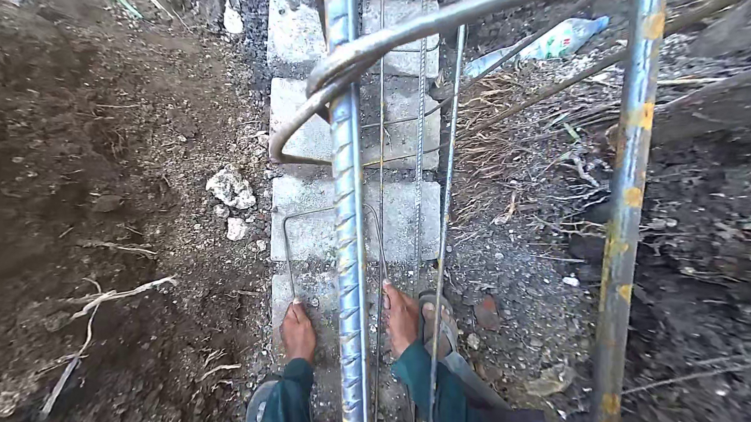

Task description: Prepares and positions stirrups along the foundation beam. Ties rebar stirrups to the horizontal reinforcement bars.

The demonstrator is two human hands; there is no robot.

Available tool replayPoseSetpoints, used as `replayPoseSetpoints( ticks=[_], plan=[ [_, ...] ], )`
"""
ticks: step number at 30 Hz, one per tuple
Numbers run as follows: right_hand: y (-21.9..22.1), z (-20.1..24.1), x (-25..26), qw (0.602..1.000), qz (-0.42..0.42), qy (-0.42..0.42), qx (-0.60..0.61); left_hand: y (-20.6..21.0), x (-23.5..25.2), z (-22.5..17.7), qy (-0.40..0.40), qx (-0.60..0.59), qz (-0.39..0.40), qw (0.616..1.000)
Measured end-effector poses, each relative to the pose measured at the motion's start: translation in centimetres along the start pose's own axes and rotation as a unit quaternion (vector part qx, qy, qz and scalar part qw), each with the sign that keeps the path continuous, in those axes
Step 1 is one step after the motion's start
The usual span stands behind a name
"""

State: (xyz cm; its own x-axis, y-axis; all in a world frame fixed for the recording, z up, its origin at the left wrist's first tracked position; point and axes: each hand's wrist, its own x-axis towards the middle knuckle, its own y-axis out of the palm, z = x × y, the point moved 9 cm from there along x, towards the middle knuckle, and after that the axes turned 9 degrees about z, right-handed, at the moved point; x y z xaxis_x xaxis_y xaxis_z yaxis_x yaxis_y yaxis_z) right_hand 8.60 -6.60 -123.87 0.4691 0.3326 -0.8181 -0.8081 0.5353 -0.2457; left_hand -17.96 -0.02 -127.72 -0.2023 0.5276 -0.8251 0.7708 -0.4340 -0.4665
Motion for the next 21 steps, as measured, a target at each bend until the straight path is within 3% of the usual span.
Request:
replayPoseSetpoints(
  ticks=[4,8,12,19,21],
  plan=[
    [-0.3,1.1,-0.3,0.999,-0.022,-0.042,-0.026,0.2,0.1,-0.2,0.000,-0.003,-0.008,1.000],
    [-3.2,0.0,-0.1,0.993,-0.088,-0.008,-0.076,0.9,0.0,-2.1,0.027,0.010,0.038,0.999],
    [-3.5,-1.1,-0.3,0.995,-0.030,0.003,0.092,2.1,0.1,-5.4,0.062,0.060,0.060,0.994],
    [0.1,-3.1,1.8,0.998,0.048,-0.042,-0.011,0.0,2.0,1.7,0.032,-0.013,-0.065,0.997],
    [0.3,-2.3,1.7,0.996,0.033,-0.066,-0.046,-0.1,1.1,1.2,0.027,-0.023,-0.069,0.997]
  ],
)
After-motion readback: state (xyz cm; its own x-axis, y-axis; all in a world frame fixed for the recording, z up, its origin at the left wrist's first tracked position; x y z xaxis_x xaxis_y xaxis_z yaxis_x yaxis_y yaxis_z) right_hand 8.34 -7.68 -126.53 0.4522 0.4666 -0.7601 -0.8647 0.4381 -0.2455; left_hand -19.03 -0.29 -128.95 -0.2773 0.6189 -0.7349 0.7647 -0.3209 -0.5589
